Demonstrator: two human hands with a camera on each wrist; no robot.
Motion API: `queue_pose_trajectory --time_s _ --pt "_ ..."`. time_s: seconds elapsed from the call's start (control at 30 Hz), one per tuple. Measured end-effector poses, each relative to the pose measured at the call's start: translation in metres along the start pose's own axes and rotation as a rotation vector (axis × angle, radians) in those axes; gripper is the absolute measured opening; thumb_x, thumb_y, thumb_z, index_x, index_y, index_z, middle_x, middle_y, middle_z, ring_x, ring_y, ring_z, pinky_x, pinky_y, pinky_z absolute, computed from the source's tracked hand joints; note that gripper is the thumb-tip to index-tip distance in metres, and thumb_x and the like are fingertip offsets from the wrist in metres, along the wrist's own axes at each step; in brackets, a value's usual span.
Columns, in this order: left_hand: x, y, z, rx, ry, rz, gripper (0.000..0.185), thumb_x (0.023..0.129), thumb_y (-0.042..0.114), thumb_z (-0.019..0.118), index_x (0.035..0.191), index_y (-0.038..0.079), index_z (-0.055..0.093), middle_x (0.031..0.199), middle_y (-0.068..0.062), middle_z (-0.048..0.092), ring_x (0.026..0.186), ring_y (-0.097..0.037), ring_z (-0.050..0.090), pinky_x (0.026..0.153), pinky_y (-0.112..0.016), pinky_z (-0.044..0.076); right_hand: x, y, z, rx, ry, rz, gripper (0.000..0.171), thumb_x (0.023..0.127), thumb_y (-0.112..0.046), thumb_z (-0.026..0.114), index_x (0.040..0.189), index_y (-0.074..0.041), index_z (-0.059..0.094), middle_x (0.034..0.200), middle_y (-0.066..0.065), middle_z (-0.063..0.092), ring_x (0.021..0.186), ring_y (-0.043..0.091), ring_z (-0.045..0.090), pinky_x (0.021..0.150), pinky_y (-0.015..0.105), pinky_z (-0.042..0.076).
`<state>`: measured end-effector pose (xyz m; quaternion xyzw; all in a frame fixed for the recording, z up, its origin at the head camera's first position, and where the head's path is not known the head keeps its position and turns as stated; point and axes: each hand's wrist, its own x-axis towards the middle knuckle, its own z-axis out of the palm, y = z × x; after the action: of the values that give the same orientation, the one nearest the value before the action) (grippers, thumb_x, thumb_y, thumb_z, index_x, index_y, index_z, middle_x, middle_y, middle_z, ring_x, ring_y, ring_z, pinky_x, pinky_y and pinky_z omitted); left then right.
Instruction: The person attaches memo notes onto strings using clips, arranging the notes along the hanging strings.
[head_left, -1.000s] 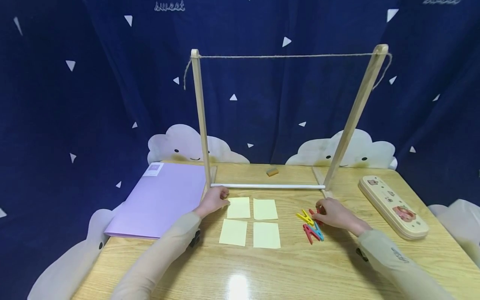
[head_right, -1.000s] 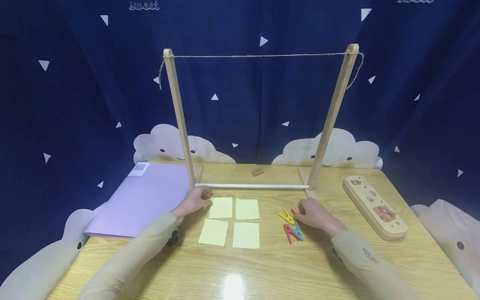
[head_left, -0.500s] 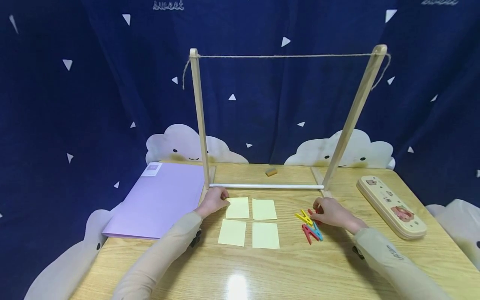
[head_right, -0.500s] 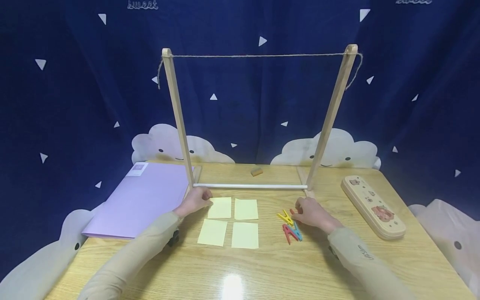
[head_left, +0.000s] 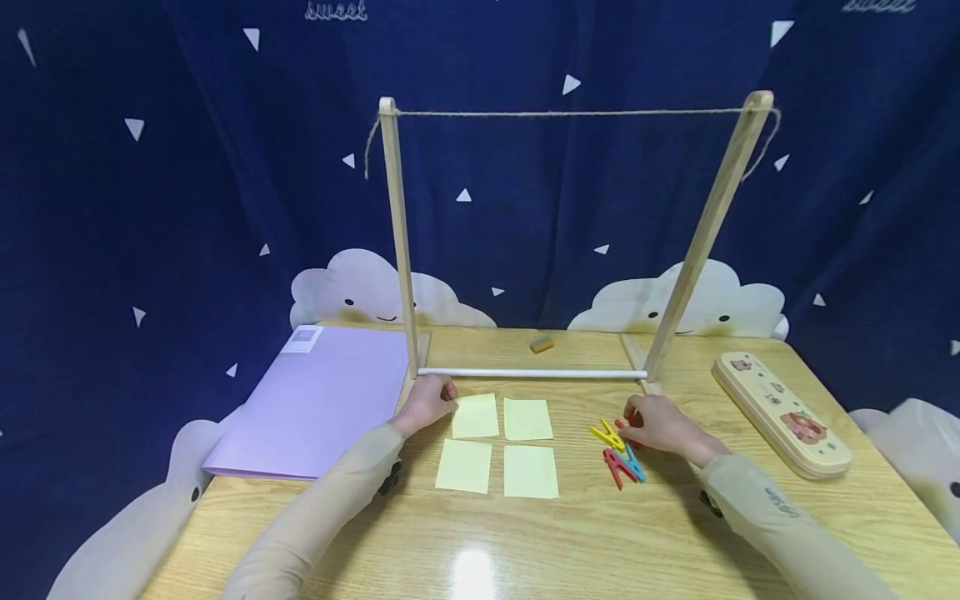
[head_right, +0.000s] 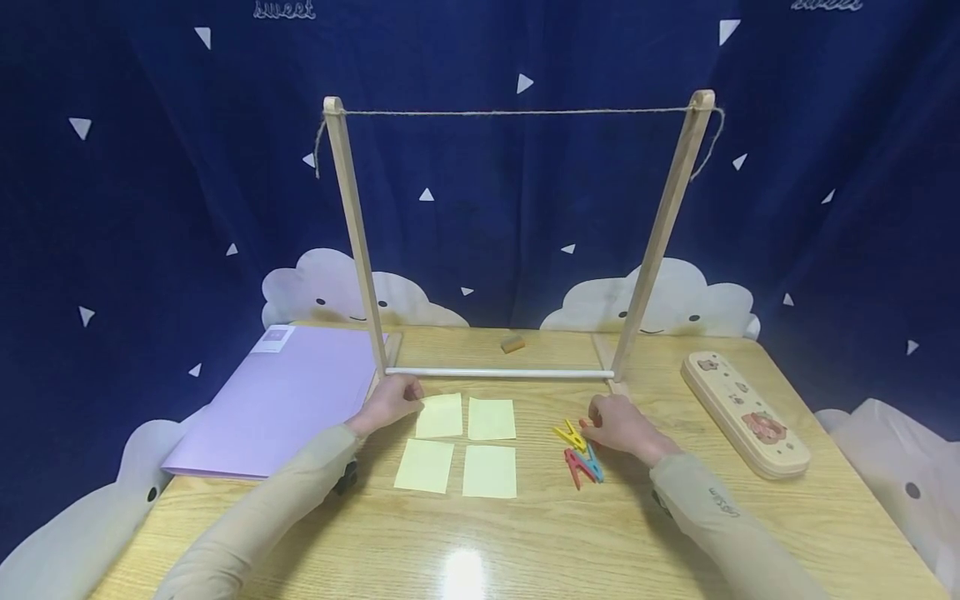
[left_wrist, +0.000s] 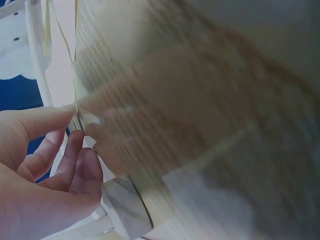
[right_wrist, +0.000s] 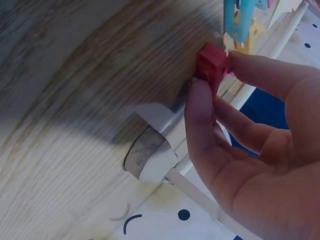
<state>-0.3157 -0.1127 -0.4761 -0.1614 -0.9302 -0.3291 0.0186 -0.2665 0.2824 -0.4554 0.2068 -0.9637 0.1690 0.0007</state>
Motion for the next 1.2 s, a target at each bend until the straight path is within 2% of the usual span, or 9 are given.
queue_pose_trajectory --time_s 0.13,0.33,0.5,0.63,0.77,1.0,1.2 --pt "0.001 -0.001 0.001 0.003 0.005 0.009 0.007 0.083 -0.006 0.064 0.082 0.001 0.065 0.077 -0.010 0.066 0.069 -0.013 0.056 0.064 -0.023 0.046 0.000 0.002 -0.001 0.012 -0.004 0.020 0.021 0.080 -0.015 0.076 0.085 0.000 0.063 0.070 0.002 0.064 0.062 0.008 0.053 0.057 0.024 0.045" --pt "0.001 -0.004 -0.002 -0.019 0.029 0.014 0.006 0.085 -0.004 0.063 0.084 0.002 0.065 0.076 -0.009 0.064 0.068 -0.013 0.051 0.064 -0.023 0.041 -0.001 0.002 -0.006 0.019 -0.015 0.037 0.018 0.081 -0.013 0.073 0.088 0.001 0.064 0.072 0.004 0.064 0.065 0.010 0.054 0.059 0.027 0.046" --pt "0.000 -0.008 -0.006 -0.039 0.067 0.011 0.006 0.084 -0.004 0.063 0.087 0.000 0.066 0.082 -0.012 0.069 0.076 -0.019 0.063 0.071 -0.029 0.052 -0.005 -0.002 -0.013 0.038 -0.030 0.057 0.017 0.080 -0.012 0.072 0.086 -0.002 0.059 0.071 0.002 0.057 0.064 0.012 0.047 0.058 0.026 0.040" --pt "-0.002 -0.009 -0.010 -0.059 0.080 0.004 0.005 0.086 -0.003 0.064 0.089 0.000 0.067 0.086 -0.014 0.071 0.081 -0.024 0.067 0.076 -0.036 0.057 -0.008 -0.005 -0.018 0.069 -0.041 0.064 0.022 0.079 -0.013 0.074 0.087 -0.004 0.055 0.072 0.001 0.054 0.064 0.011 0.044 0.058 0.024 0.037" --pt "-0.003 -0.007 -0.017 -0.076 0.090 0.002 0.004 0.088 0.000 0.065 0.091 0.000 0.068 0.088 -0.014 0.072 0.084 -0.026 0.068 0.080 -0.038 0.057 -0.009 -0.006 -0.024 0.103 -0.045 0.056 0.024 0.078 -0.013 0.074 0.087 -0.005 0.053 0.072 -0.001 0.054 0.064 0.009 0.042 0.058 0.023 0.035" --pt "-0.003 0.001 -0.031 -0.125 0.153 0.008 0.004 0.087 0.000 0.066 0.090 -0.001 0.069 0.087 -0.015 0.072 0.082 -0.027 0.067 0.079 -0.037 0.057 -0.004 -0.013 -0.031 0.123 -0.041 0.044 0.021 0.077 -0.012 0.071 0.087 -0.007 0.053 0.075 -0.001 0.055 0.065 0.009 0.043 0.058 0.022 0.035" --pt "0.000 0.011 -0.041 -0.185 0.179 0.004 0.005 0.089 0.004 0.067 0.091 0.000 0.070 0.087 -0.014 0.072 0.079 -0.021 0.066 0.076 -0.030 0.056 0.001 -0.023 -0.039 0.147 0.002 -0.018 0.023 0.079 -0.009 0.075 0.090 -0.003 0.057 0.074 0.000 0.059 0.067 0.008 0.048 0.058 0.021 0.040"
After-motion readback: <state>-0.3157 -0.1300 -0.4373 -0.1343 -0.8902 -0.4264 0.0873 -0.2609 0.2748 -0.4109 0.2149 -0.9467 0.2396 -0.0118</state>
